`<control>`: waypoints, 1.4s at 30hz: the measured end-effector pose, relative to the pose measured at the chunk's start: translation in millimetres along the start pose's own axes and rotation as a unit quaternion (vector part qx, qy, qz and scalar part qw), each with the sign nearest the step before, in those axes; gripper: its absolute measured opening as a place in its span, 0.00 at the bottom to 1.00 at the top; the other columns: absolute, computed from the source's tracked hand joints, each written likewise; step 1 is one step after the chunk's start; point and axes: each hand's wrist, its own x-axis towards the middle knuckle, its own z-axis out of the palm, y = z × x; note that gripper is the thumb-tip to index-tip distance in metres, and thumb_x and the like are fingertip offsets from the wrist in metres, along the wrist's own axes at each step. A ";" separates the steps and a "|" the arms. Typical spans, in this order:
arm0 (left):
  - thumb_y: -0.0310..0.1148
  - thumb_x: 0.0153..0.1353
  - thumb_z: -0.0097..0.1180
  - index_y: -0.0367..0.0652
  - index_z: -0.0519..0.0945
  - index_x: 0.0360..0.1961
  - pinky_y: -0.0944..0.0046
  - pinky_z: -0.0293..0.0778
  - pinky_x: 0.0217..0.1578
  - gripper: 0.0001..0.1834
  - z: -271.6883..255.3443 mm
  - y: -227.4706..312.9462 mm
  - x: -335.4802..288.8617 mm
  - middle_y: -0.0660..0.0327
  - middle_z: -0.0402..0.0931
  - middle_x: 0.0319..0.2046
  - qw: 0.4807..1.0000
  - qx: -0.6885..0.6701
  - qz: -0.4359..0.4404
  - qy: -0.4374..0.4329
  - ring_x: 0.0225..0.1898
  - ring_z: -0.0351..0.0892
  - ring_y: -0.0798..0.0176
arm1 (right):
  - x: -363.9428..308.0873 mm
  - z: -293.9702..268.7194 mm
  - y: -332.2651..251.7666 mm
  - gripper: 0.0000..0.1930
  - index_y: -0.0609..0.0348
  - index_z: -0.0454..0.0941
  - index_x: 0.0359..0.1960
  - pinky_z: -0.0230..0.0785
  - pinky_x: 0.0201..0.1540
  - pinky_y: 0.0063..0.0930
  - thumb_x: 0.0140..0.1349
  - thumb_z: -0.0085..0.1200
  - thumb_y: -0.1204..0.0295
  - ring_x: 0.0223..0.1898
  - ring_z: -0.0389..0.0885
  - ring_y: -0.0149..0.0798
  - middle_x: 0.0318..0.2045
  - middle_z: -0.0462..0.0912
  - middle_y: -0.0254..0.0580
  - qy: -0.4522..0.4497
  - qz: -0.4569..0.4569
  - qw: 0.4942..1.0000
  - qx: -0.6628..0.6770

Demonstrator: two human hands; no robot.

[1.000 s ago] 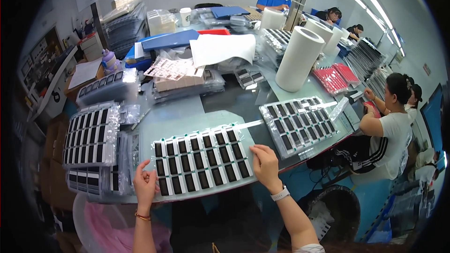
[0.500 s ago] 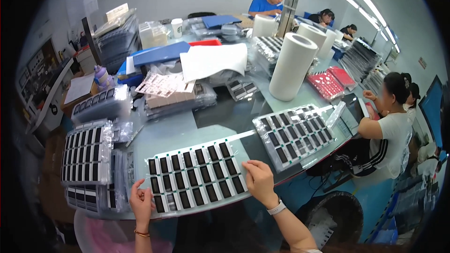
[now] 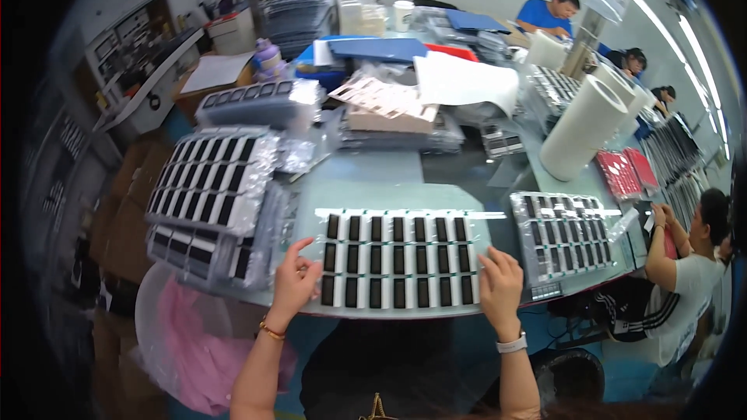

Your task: Manually applying small electronic labels or components onto a grid tray within an industrial manufacturing setting.

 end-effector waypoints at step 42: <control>0.25 0.59 0.65 0.37 0.84 0.42 0.54 0.78 0.45 0.09 -92.6 117.6 22.5 0.52 0.84 0.39 0.876 0.354 0.278 0.176 0.43 0.84 0.46 | 5.9 -1.6 -5.7 0.15 0.59 0.85 0.48 0.64 0.62 0.48 0.59 0.57 0.78 0.59 0.75 0.55 0.56 0.81 0.51 -0.015 -0.001 1.000 0.013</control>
